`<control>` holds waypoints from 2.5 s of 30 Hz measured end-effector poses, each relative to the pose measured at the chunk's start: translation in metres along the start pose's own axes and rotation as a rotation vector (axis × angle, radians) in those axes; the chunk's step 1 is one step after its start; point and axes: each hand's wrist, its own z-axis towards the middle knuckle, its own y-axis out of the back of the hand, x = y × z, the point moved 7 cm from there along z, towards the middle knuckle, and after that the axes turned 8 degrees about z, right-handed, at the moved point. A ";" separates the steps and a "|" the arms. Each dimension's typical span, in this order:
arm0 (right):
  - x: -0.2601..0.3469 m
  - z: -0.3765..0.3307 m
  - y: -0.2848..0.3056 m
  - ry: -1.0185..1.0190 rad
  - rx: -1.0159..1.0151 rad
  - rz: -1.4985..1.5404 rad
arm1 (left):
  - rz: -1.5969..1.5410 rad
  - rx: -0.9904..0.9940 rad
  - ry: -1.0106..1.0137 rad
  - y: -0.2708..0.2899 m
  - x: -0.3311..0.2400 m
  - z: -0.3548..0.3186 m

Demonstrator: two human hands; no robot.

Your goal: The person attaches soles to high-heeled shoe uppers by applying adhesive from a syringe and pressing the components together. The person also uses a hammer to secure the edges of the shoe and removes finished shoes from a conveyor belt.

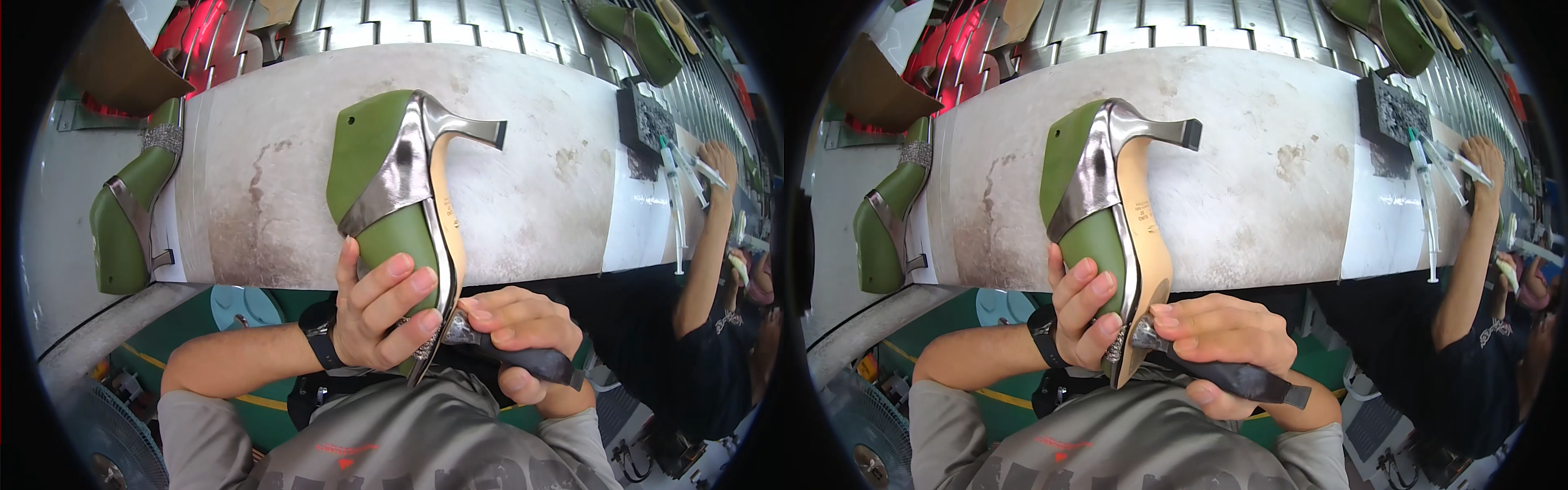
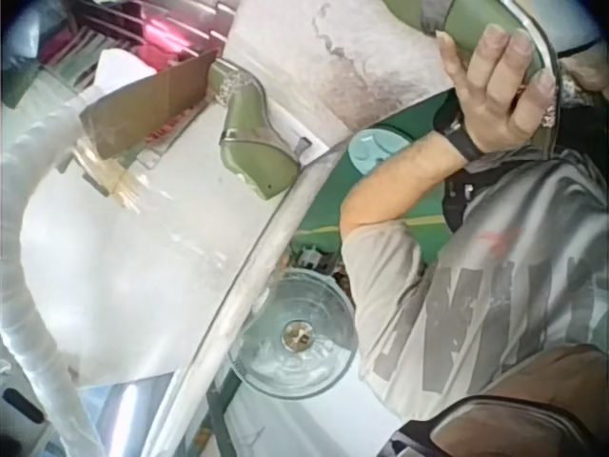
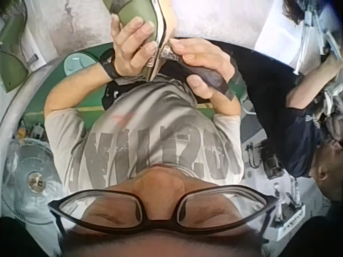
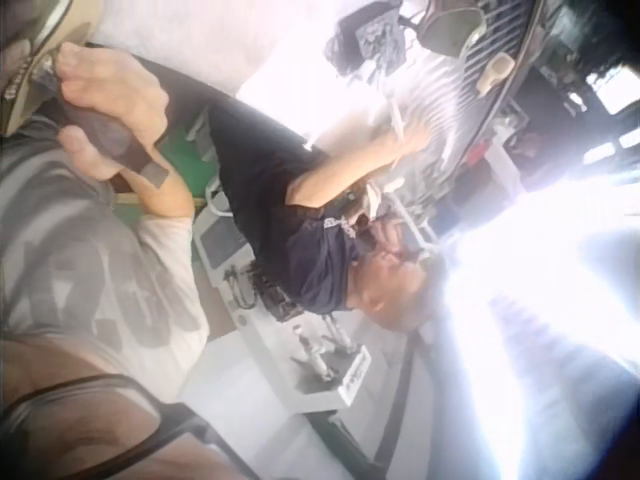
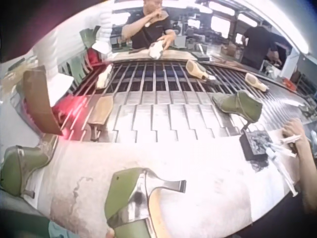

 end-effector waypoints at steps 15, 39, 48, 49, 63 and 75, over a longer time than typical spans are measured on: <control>0.054 0.062 -0.044 -0.174 0.287 -0.540 | -0.034 0.035 0.054 0.004 0.000 0.008; 0.053 0.031 -0.031 -0.314 -0.041 -0.467 | -0.022 -0.011 0.032 -0.002 -0.002 -0.002; 0.033 0.070 0.003 -0.881 -0.205 -0.291 | 0.003 -0.068 0.038 -0.008 -0.005 -0.009; 0.028 0.074 0.006 -0.942 -0.224 -0.265 | -0.007 -0.052 0.068 -0.008 -0.005 -0.010; -0.007 0.103 0.015 -0.539 -0.190 -0.293 | -0.104 -0.015 0.086 -0.004 -0.006 -0.008; -0.004 0.149 0.009 -0.888 0.050 -0.489 | -0.041 -0.011 0.016 -0.004 -0.002 -0.003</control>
